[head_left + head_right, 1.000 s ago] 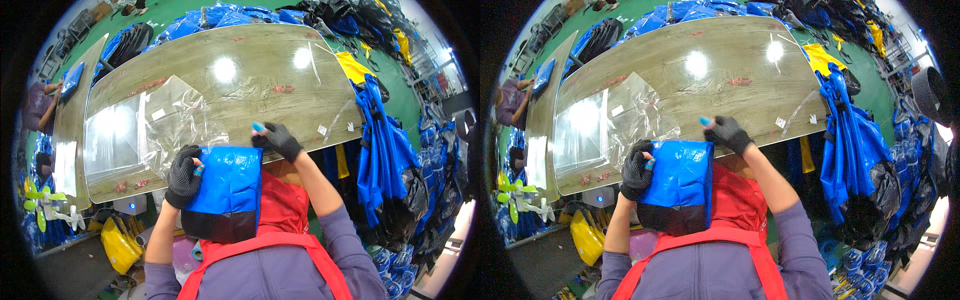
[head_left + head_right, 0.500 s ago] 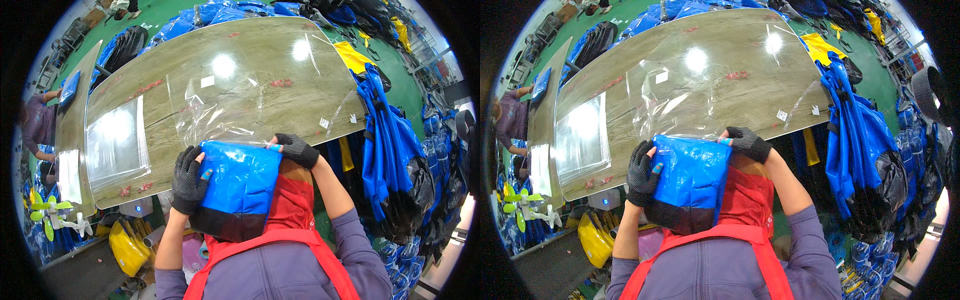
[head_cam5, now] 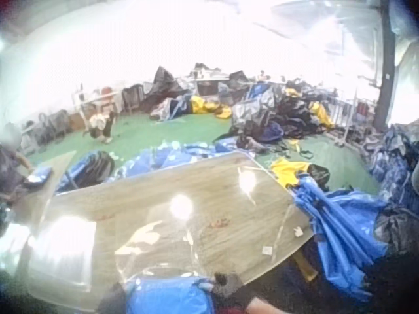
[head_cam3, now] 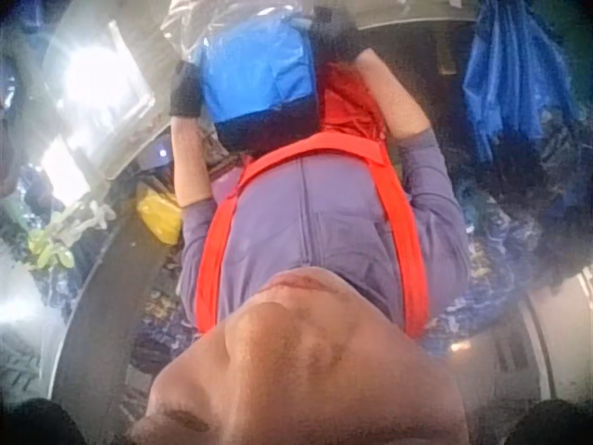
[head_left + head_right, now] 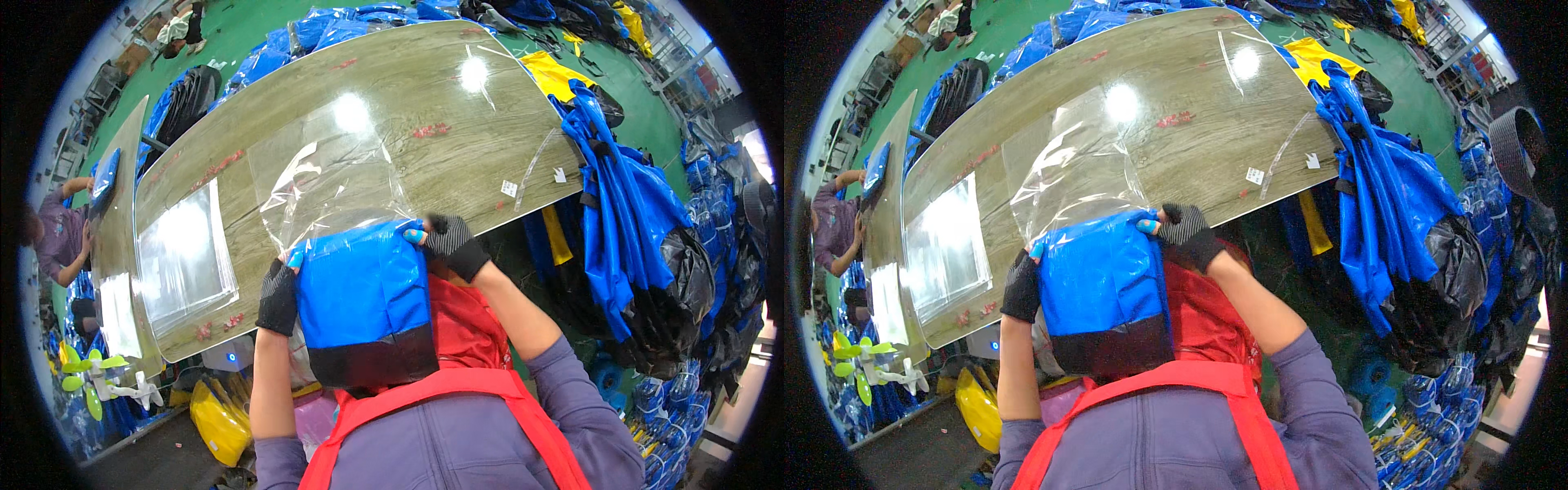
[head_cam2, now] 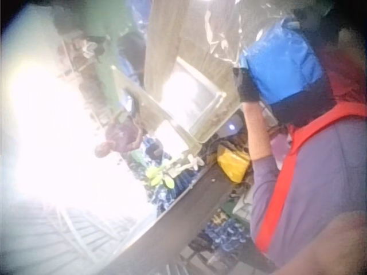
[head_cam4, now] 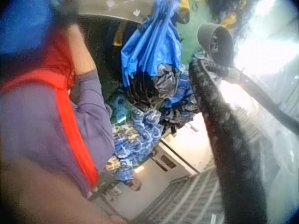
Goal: The person repeatedly folds blue and yellow soft goods and places them into clear plastic bags on a worktable. The person handles each item one at a time, folds it, inserts it into a bag, and sets the bag aside. The process is repeated for multiple items throughout the clip.
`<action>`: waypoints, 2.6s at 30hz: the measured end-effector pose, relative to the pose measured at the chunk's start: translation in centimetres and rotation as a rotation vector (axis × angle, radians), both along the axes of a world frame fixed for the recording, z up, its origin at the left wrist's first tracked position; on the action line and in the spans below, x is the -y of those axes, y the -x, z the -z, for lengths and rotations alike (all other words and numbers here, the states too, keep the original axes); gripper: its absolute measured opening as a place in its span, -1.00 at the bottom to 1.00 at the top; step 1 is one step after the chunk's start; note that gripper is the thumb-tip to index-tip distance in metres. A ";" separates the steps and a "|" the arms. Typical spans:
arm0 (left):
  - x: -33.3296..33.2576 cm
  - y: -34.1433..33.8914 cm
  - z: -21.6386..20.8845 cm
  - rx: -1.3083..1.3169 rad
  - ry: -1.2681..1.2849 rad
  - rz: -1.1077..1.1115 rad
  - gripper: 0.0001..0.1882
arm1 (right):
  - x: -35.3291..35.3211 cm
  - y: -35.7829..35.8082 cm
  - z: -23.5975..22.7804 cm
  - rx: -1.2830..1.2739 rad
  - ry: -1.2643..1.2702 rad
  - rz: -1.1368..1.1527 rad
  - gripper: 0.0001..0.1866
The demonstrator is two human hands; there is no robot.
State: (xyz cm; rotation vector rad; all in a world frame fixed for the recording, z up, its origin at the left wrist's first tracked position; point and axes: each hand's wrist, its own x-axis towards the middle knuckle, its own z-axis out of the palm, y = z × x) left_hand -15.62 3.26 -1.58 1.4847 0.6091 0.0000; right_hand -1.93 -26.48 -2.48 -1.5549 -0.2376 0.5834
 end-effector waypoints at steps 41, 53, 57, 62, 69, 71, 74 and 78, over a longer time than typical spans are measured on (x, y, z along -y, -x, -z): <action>3.6 -1.4 0.2 0.037 0.138 0.078 -0.47 | 3.2 2.4 0.9 0.097 -0.058 0.197 -0.49; 4.8 -1.4 0.1 -0.070 -0.043 0.075 -0.34 | 3.7 9.5 3.2 0.607 0.294 0.364 -0.58; 6.3 -0.2 0.0 -0.080 0.052 0.041 -0.35 | 4.8 7.5 1.7 -0.127 -0.259 0.367 -0.55; 8.7 3.4 -2.7 -0.120 0.158 0.008 -0.29 | 3.1 10.2 -1.9 -0.258 -0.174 0.020 -0.19; 10.1 7.1 0.0 -0.094 0.327 0.046 -0.37 | 6.3 11.4 -1.2 -0.105 0.174 0.020 -0.31; 10.0 7.2 1.2 -0.052 -0.371 0.253 -0.48 | 7.4 10.1 -0.9 -0.113 0.219 -0.082 -0.33; 8.7 6.2 1.4 -0.129 -0.471 0.229 -0.52 | 8.0 8.4 -1.3 -0.125 0.240 -0.206 -0.35; 6.1 2.5 -0.4 0.134 -0.270 -0.090 -0.60 | 7.3 5.8 -1.5 -0.083 0.263 -0.139 -0.50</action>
